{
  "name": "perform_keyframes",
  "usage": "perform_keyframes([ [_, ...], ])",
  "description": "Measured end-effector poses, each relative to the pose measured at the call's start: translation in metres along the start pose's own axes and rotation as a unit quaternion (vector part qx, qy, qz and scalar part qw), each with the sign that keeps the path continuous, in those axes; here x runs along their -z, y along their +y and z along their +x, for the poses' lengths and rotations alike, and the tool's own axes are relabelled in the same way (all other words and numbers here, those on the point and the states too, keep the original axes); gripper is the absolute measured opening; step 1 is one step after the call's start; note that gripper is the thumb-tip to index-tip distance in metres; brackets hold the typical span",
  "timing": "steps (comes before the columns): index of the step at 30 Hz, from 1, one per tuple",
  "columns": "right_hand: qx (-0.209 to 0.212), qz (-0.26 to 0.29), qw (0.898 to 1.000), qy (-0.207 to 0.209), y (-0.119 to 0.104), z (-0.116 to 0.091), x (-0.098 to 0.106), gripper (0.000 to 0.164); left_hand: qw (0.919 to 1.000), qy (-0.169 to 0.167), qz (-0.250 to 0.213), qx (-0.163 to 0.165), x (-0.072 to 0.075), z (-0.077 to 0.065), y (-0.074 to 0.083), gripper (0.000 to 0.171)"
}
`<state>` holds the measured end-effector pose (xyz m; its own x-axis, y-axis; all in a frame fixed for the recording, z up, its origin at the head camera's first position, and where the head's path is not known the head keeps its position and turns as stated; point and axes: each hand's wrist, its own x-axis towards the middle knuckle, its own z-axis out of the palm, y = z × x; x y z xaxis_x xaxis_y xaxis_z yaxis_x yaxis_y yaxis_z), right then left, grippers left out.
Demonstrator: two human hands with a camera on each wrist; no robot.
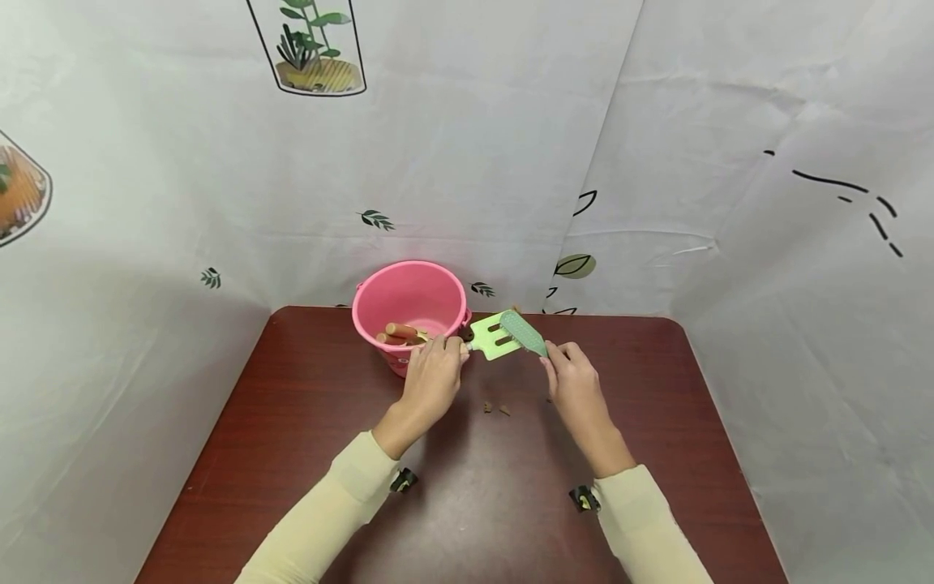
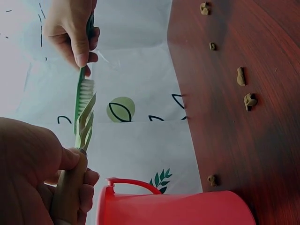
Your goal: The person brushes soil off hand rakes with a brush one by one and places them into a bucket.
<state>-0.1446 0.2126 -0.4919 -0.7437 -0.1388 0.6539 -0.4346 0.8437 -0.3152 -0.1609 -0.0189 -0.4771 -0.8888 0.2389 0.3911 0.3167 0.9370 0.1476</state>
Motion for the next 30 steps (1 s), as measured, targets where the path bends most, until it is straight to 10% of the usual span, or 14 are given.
perform_keyframes([
  [19,-0.050,-0.026,0.998,-0.013,0.019,-0.004,0.012,0.028,0.9999,-0.002,-0.012,-0.011,0.003,-0.003,-0.001,0.015],
  [30,0.005,0.010,1.000,-0.009,0.002,0.003,0.010,0.029,0.9999,-0.009,-0.010,-0.009,-0.001,-0.001,0.000,0.017],
])
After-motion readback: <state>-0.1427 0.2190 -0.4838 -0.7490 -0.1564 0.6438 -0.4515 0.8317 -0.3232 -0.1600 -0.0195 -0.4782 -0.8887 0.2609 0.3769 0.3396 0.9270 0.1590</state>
